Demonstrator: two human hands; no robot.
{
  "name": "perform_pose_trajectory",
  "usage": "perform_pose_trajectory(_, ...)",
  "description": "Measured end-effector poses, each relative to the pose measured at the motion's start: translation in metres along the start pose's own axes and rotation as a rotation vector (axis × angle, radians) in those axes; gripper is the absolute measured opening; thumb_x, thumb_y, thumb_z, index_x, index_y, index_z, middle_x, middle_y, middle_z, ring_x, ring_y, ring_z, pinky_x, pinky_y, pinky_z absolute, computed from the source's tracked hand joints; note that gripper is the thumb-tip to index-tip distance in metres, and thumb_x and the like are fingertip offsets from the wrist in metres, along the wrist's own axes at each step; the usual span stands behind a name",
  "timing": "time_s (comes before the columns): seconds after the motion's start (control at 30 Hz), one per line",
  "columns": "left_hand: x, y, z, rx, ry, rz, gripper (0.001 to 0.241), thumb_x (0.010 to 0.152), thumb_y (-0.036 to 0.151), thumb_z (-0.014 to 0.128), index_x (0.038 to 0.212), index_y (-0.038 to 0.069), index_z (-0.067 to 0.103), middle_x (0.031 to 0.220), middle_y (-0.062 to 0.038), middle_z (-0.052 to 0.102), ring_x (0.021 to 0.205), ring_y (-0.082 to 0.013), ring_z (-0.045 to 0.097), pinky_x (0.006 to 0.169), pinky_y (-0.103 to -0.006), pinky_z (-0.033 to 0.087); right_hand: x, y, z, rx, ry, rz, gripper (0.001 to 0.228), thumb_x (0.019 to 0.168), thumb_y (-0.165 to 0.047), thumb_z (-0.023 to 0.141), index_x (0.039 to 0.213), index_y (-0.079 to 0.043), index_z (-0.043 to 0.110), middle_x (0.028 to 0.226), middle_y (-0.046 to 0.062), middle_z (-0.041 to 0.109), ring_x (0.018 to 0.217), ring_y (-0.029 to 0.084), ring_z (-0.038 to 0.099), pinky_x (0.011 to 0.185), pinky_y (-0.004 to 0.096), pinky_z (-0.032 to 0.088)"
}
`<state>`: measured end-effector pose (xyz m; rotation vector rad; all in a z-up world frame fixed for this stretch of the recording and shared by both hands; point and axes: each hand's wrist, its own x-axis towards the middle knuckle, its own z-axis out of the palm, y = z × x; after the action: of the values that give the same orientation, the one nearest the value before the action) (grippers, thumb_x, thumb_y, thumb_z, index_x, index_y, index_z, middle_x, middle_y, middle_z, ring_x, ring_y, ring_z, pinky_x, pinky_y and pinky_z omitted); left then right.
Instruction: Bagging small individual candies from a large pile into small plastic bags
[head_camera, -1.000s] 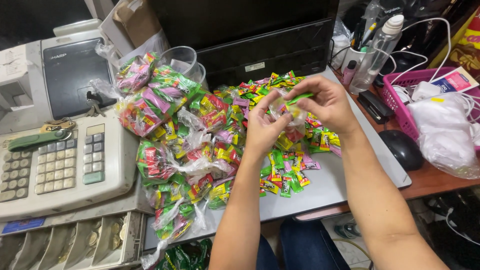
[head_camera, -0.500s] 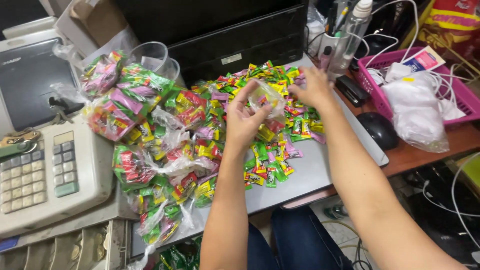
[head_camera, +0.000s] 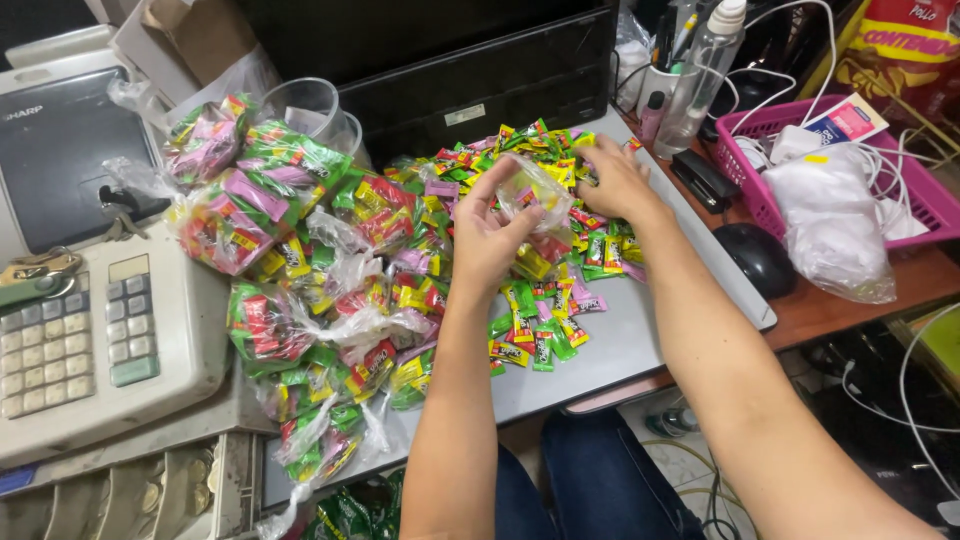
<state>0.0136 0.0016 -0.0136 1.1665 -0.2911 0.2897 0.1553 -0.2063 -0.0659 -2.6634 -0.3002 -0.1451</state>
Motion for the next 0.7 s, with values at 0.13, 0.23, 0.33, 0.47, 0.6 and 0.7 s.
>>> perform_pose_trajectory(0.13,0.000,0.002,0.003,-0.020,0.005,0.005,0.071,0.081,-0.015,0.071,0.147,-0.005,0.046,0.147,-0.024,0.050,0.073,-0.0317,0.076,0.045,-0.0336,0.067,0.006,0.003,-0.001,0.035,-0.043,-0.071,0.048,0.092,-0.014,0.068,0.140,-0.017,0.065,0.135,0.017,0.061,0.133,0.045,0.048,0.105,0.076,0.032)
perform_pose_trajectory(0.23,0.003,-0.004,-0.001,-0.007,-0.001,0.005,0.070,0.081,-0.015,0.071,0.146,-0.006,0.047,0.146,-0.027,0.050,0.070,-0.0306,0.076,0.044,-0.0329,0.066,0.003,-0.005,-0.009,0.117,0.034,-0.123,0.028,0.088,-0.005,0.074,0.115,-0.010,0.073,0.117,0.019,0.068,0.120,0.044,0.061,0.102,0.064,0.045)
perform_pose_trajectory(0.33,-0.002,0.007,0.005,0.014,0.011,0.004,0.070,0.080,-0.014,0.072,0.146,-0.005,0.048,0.146,-0.025,0.051,0.076,-0.0318,0.076,0.047,-0.0331,0.067,0.004,0.011,-0.008,0.144,0.131,-0.140,0.016,0.086,-0.006,0.074,0.099,-0.016,0.076,0.102,0.012,0.076,0.109,0.039,0.069,0.095,0.054,0.052)
perform_pose_trajectory(0.47,-0.004,0.014,0.007,0.000,-0.001,-0.022,0.069,0.082,-0.017,0.068,0.146,-0.006,0.046,0.147,-0.030,0.048,0.063,-0.0301,0.074,0.041,-0.0349,0.065,-0.005,0.011,-0.019,0.161,0.202,-0.151,0.017,0.085,-0.007,0.071,0.097,-0.019,0.076,0.098,0.008,0.077,0.107,0.034,0.070,0.094,0.050,0.054)
perform_pose_trajectory(0.6,-0.006,0.026,0.010,0.050,-0.004,-0.068,0.070,0.083,-0.010,0.069,0.147,-0.005,0.044,0.150,-0.026,0.047,0.061,-0.0260,0.073,0.048,-0.0327,0.066,-0.020,-0.020,-0.051,0.676,0.308,-0.199,0.020,0.089,0.002,0.070,0.101,-0.014,0.068,0.094,0.005,0.072,0.082,0.021,0.070,0.072,0.035,0.061)
perform_pose_trajectory(0.7,-0.010,0.042,0.020,0.129,0.005,-0.162,0.071,0.083,-0.008,0.068,0.149,-0.001,0.043,0.152,-0.024,0.047,0.078,-0.0262,0.072,0.063,-0.0307,0.068,-0.043,-0.061,-0.076,1.174,0.319,-0.392,0.023,0.098,0.009,0.068,0.113,-0.005,0.057,0.102,0.011,0.067,0.089,0.021,0.070,0.082,0.032,0.064)
